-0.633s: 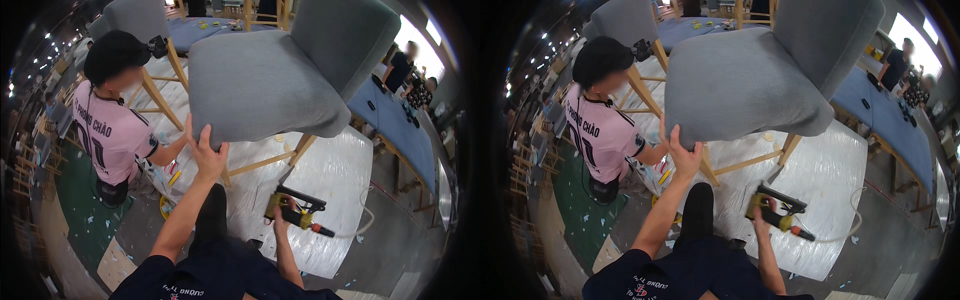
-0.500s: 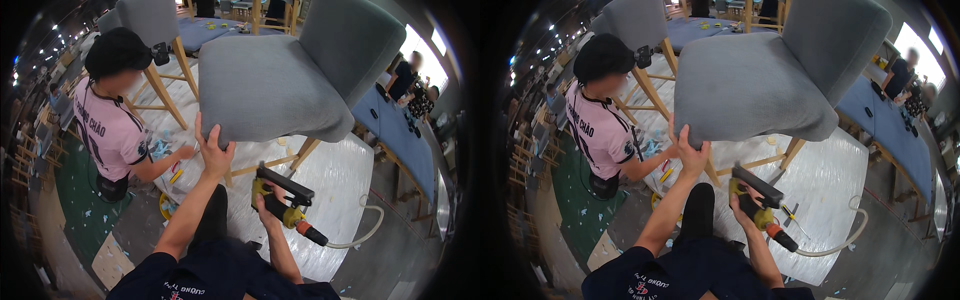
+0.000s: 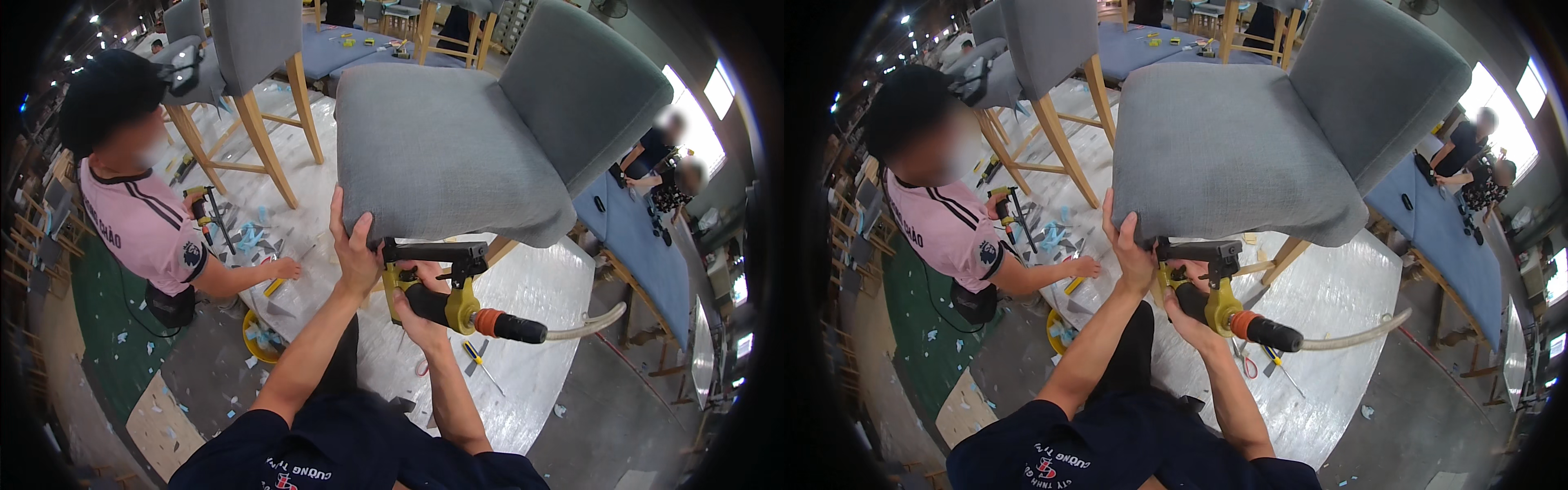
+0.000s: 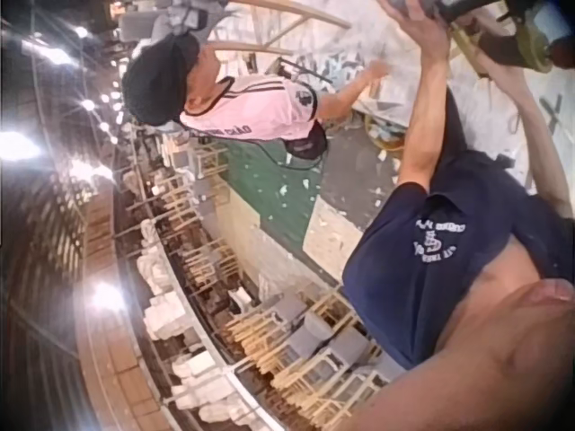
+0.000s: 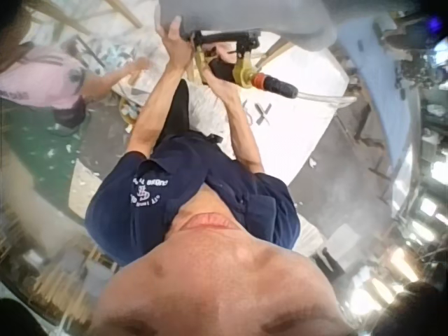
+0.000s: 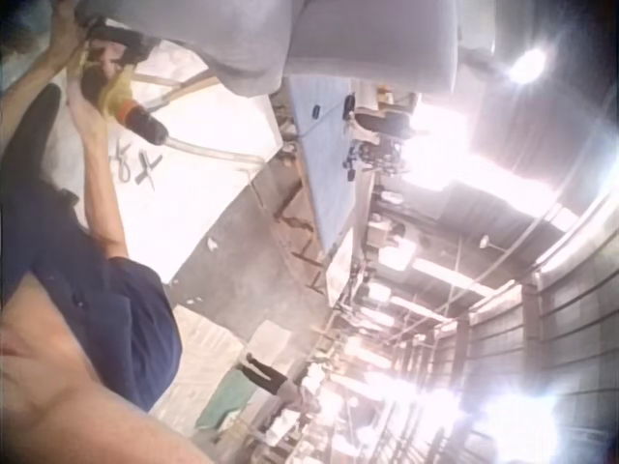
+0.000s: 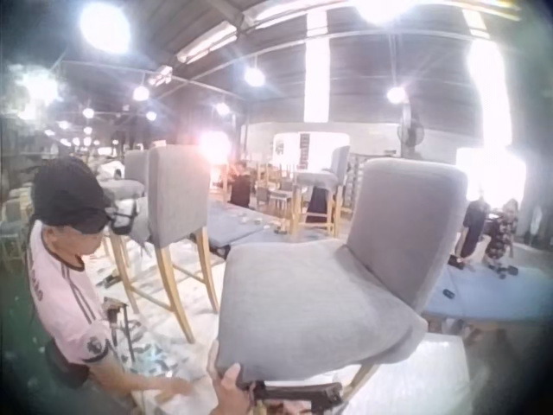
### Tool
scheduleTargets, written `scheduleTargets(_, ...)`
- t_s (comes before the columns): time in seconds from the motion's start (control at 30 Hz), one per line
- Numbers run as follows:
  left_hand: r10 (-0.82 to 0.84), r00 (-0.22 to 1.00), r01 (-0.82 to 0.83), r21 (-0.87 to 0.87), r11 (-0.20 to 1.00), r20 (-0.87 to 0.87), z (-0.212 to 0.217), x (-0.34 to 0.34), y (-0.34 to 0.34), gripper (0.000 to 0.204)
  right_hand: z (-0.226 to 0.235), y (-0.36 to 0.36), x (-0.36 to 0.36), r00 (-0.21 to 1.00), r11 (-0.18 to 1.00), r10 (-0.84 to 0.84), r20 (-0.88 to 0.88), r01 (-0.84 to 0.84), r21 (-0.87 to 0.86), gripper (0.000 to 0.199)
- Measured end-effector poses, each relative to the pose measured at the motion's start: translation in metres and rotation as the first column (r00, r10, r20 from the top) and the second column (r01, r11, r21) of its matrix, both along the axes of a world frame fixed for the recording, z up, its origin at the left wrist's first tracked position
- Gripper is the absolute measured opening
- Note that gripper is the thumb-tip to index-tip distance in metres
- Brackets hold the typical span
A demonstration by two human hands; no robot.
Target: The person upholsters a chair by pulling and smoothing gray fabric over the seat, trimming excess with scissors, and securing it with a staple gun. They repeatedly adjust the fabric and use a flat tool to tuck edges, while another worker performs similar tasks nearby.
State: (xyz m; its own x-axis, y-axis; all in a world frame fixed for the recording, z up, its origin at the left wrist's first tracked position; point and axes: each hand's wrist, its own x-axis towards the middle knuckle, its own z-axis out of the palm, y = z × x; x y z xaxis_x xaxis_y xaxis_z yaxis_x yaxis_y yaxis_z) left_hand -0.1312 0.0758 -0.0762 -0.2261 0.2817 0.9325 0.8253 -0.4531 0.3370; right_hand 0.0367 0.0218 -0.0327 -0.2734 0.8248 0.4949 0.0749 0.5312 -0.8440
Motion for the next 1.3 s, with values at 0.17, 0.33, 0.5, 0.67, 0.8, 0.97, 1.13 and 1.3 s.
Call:
scheduleTargets(0.17,-0.247,0.963,0.217,-0.231,0.949,-0.110,0.009,-0.028,-0.026,0.106,-0.034,0.023,0.001,1.000,0.987,0.027,0.003,-0.027,0.158,0.049)
scheduleTargets(0.33,-0.449,0.892,0.393,-0.409,0.824,-0.046,0.039,-0.034,-0.049,0.095,-0.091,0.035,-0.017,0.973,0.991,-0.033,-0.227,0.061,0.116,0.067)
scheduleTargets(0.5,-0.474,0.786,0.594,-0.273,0.757,0.397,0.025,-0.026,-0.058,0.106,-0.094,0.006,-0.023,0.916,0.995,-0.082,-0.392,0.055,-0.078,0.060)
scheduleTargets(0.67,-0.386,0.646,0.623,-0.163,0.765,0.659,0.045,-0.045,-0.030,0.077,-0.193,-0.057,0.055,0.666,0.584,-0.718,-0.204,0.415,-0.698,0.047)
scheduleTargets(0.8,-0.196,0.198,0.836,-0.061,0.546,0.960,0.063,-0.100,0.021,0.082,-0.347,-0.076,0.195,0.475,0.034,-0.860,0.185,0.414,-0.910,0.068)
scheduleTargets(0.97,-0.118,-0.145,0.944,0.173,0.281,0.982,0.070,-0.093,0.103,0.078,-0.436,-0.125,0.338,0.237,-0.122,-0.960,0.147,0.114,-0.986,0.065)
scheduleTargets(1.13,-0.348,-0.025,0.921,0.157,0.356,0.937,0.080,-0.091,0.074,0.081,-0.329,-0.049,0.237,0.466,0.260,-0.841,0.274,0.793,-0.551,0.082)
scheduleTargets(1.3,-0.185,0.114,0.790,0.024,0.612,0.976,0.064,-0.034,-0.003,0.084,-0.028,0.036,0.086,0.797,0.781,-0.603,-0.049,0.576,-0.243,0.108)
